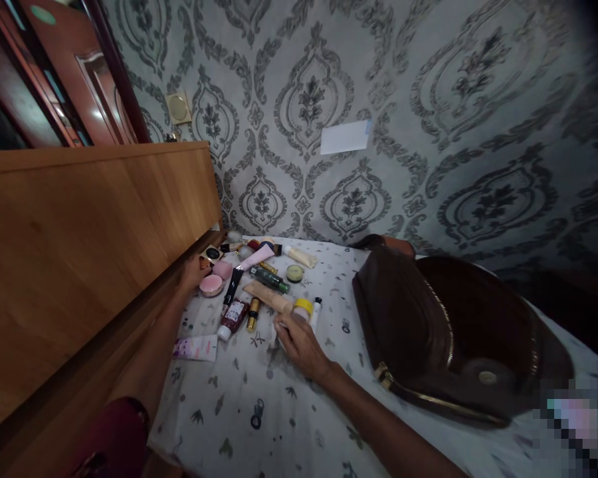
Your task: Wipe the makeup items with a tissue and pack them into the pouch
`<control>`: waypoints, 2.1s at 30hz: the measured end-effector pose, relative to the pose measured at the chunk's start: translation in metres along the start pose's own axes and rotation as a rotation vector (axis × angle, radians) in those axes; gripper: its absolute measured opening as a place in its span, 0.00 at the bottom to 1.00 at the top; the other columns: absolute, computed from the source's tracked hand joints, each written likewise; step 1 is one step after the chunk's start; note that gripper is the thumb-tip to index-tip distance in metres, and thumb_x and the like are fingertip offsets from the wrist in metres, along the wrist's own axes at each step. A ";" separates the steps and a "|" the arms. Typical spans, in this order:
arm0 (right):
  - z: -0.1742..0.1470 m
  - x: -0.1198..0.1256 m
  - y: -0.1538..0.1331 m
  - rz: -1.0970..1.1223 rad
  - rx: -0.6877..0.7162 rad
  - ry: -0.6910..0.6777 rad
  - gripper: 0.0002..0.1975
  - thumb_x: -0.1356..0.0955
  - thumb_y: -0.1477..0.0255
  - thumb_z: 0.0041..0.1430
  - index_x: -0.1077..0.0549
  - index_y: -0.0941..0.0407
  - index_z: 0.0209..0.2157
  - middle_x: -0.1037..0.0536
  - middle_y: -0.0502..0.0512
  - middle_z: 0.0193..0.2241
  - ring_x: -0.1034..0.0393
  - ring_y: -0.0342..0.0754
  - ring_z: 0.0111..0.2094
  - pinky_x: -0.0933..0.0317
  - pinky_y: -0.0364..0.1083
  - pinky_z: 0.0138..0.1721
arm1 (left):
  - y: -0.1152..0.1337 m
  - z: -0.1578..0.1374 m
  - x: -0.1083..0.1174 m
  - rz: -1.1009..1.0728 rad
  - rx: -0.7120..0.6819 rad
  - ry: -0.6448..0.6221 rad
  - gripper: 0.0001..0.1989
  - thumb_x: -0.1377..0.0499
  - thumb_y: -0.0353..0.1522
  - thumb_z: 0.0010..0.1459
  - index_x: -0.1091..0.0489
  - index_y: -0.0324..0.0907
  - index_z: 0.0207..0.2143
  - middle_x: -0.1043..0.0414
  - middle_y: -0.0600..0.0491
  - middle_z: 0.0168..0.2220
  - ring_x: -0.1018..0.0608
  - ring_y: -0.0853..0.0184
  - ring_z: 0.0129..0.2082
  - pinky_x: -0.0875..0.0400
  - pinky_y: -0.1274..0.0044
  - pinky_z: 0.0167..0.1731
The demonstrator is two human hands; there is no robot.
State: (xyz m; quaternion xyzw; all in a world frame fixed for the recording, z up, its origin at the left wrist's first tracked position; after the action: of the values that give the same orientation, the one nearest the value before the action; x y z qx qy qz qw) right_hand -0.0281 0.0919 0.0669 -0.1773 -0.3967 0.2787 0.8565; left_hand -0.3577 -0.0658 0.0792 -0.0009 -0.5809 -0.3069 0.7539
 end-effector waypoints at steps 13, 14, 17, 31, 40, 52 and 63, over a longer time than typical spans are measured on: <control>-0.002 -0.017 0.003 0.060 0.058 -0.148 0.11 0.42 0.71 0.70 0.31 0.56 0.36 0.24 0.55 0.29 0.29 0.46 0.29 0.40 0.44 0.34 | 0.004 -0.057 0.044 -0.243 -0.093 0.181 0.28 0.39 0.37 0.52 0.39 0.39 0.55 0.33 0.42 0.53 0.31 0.52 0.55 0.39 0.61 0.56; -0.002 -0.017 0.003 0.059 0.054 -0.148 0.11 0.42 0.70 0.69 0.31 0.56 0.36 0.24 0.54 0.28 0.29 0.46 0.29 0.41 0.44 0.33 | 0.007 -0.063 0.048 -0.286 -0.114 0.169 0.28 0.40 0.38 0.52 0.39 0.39 0.55 0.32 0.44 0.52 0.29 0.54 0.53 0.37 0.63 0.54; -0.001 -0.019 0.005 0.067 0.036 -0.151 0.11 0.42 0.70 0.69 0.31 0.55 0.36 0.24 0.54 0.28 0.30 0.47 0.29 0.41 0.44 0.33 | 0.024 -0.084 0.054 -0.408 -0.202 0.082 0.26 0.40 0.40 0.53 0.37 0.40 0.53 0.28 0.50 0.46 0.25 0.61 0.45 0.31 0.69 0.47; 0.003 -0.012 0.016 0.191 -0.106 -0.070 0.12 0.40 0.67 0.67 0.29 0.57 0.35 0.23 0.56 0.31 0.29 0.49 0.34 0.38 0.46 0.38 | 0.140 -0.228 0.017 -0.406 -0.682 -0.379 0.28 0.39 0.38 0.60 0.41 0.45 0.60 0.32 0.45 0.56 0.31 0.56 0.57 0.36 0.64 0.57; -0.007 0.001 0.005 0.251 -0.187 -0.072 0.11 0.39 0.67 0.67 0.30 0.56 0.33 0.26 0.53 0.29 0.32 0.48 0.31 0.41 0.44 0.34 | 0.031 -0.228 0.041 0.089 -0.621 -0.210 0.20 0.44 0.40 0.63 0.35 0.45 0.56 0.32 0.44 0.56 0.30 0.53 0.55 0.33 0.59 0.53; -0.053 0.006 -0.017 0.419 -0.344 -0.077 0.19 0.39 0.56 0.67 0.28 0.56 0.34 0.30 0.50 0.25 0.37 0.45 0.28 0.43 0.42 0.29 | 0.035 -0.161 0.054 0.093 -0.514 -0.019 0.18 0.52 0.39 0.67 0.31 0.41 0.51 0.29 0.42 0.49 0.28 0.53 0.49 0.32 0.60 0.50; -0.062 0.012 -0.007 0.429 -0.424 0.011 0.20 0.39 0.55 0.65 0.30 0.56 0.31 0.36 0.47 0.21 0.42 0.43 0.25 0.48 0.42 0.27 | 0.176 -0.220 -0.001 0.059 -0.957 -0.262 0.17 0.43 0.35 0.62 0.32 0.43 0.53 0.25 0.46 0.46 0.25 0.57 0.47 0.38 0.61 0.55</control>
State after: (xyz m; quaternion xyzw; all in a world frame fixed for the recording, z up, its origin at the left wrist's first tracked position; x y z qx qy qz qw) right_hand 0.0286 0.0885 0.0388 -0.4333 -0.3950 0.3632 0.7240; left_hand -0.0835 -0.0008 0.0693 -0.4016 -0.4645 -0.5151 0.5980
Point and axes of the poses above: each hand's wrist, its own z-axis towards the middle knuckle, its own x-axis out of the back of the hand, y = z × x, the point moved 8 cm from there along z, towards the middle knuckle
